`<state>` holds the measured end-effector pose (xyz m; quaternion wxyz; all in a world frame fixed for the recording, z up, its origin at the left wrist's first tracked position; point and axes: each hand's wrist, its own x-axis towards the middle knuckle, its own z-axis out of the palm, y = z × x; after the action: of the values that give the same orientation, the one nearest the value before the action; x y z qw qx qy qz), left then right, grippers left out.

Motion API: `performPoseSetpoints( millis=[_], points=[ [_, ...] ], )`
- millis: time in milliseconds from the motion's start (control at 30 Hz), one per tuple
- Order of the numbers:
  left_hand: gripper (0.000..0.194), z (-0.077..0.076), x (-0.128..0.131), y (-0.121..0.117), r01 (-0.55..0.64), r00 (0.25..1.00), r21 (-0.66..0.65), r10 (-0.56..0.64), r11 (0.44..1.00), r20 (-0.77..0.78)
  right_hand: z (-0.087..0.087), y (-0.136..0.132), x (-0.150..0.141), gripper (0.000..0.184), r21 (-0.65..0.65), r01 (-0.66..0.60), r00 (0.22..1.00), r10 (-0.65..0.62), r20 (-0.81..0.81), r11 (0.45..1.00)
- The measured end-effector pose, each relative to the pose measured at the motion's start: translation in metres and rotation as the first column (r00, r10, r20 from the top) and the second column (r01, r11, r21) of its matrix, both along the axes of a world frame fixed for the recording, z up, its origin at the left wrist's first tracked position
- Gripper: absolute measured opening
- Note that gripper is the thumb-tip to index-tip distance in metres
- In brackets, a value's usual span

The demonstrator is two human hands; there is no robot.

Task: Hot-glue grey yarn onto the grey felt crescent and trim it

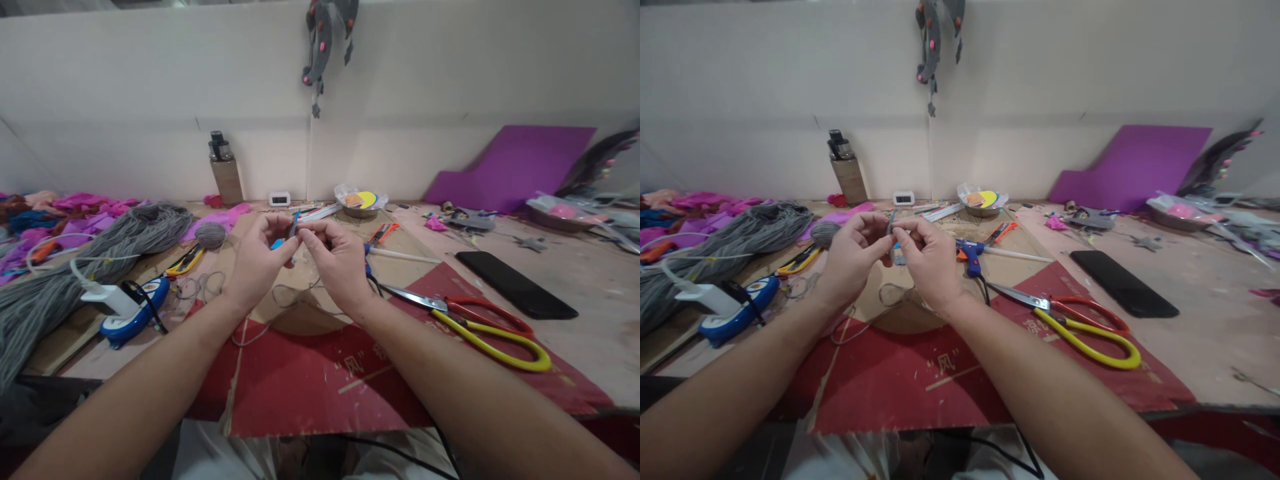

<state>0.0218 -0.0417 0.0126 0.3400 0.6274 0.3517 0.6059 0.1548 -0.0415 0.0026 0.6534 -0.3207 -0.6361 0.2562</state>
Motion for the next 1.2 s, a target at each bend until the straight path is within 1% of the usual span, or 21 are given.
performPoseSetpoints(
  millis=[133,233,467,567,700,867,1067,1200],
  points=[
    [0.027,0.0011,0.0022,-0.0016,0.019,0.999,-0.007,-0.019,1.000,0.028,-0.0009,-0.0007,-0.0001,0.011,-0.003,-0.007,1.000,0.007,-0.004,1.000],
    [0.030,0.0009,0.0027,-0.0013,0.009,1.000,0.003,-0.009,1.000,0.021,-0.0007,-0.0007,0.0001,0.010,0.007,0.004,1.000,-0.004,-0.003,1.000],
    [0.030,-0.0010,0.0007,0.0024,-0.084,0.996,0.093,0.087,0.992,-0.029,0.0004,-0.0010,-0.0002,0.010,-0.003,0.038,0.999,-0.038,0.017,0.999],
    [0.031,-0.0012,-0.0001,0.0031,-0.091,0.995,0.097,0.095,0.991,-0.039,0.0007,-0.0013,-0.0005,0.010,-0.012,0.048,0.999,-0.048,0.008,0.999],
    [0.032,-0.0021,-0.0001,0.0029,-0.073,0.997,0.087,0.076,0.994,-0.032,0.0016,-0.0018,-0.0004,0.011,-0.010,0.068,0.998,-0.068,0.001,0.998],
    [0.032,-0.0029,-0.0004,0.0028,-0.042,0.999,0.083,0.043,0.996,-0.005,0.0013,-0.0019,-0.0004,0.011,-0.006,0.063,0.998,-0.063,0.010,0.998],
    [0.032,-0.0009,-0.0009,0.0015,0.042,0.998,0.009,-0.042,0.999,0.052,0.0005,-0.0011,-0.0008,0.011,-0.010,0.039,0.999,-0.039,-0.004,0.999],
    [0.026,-0.0026,-0.0002,0.0009,0.146,0.982,-0.047,-0.140,0.988,0.124,-0.0011,-0.0007,0.0000,0.010,0.042,0.046,0.999,-0.047,0.013,0.998]
  ],
)
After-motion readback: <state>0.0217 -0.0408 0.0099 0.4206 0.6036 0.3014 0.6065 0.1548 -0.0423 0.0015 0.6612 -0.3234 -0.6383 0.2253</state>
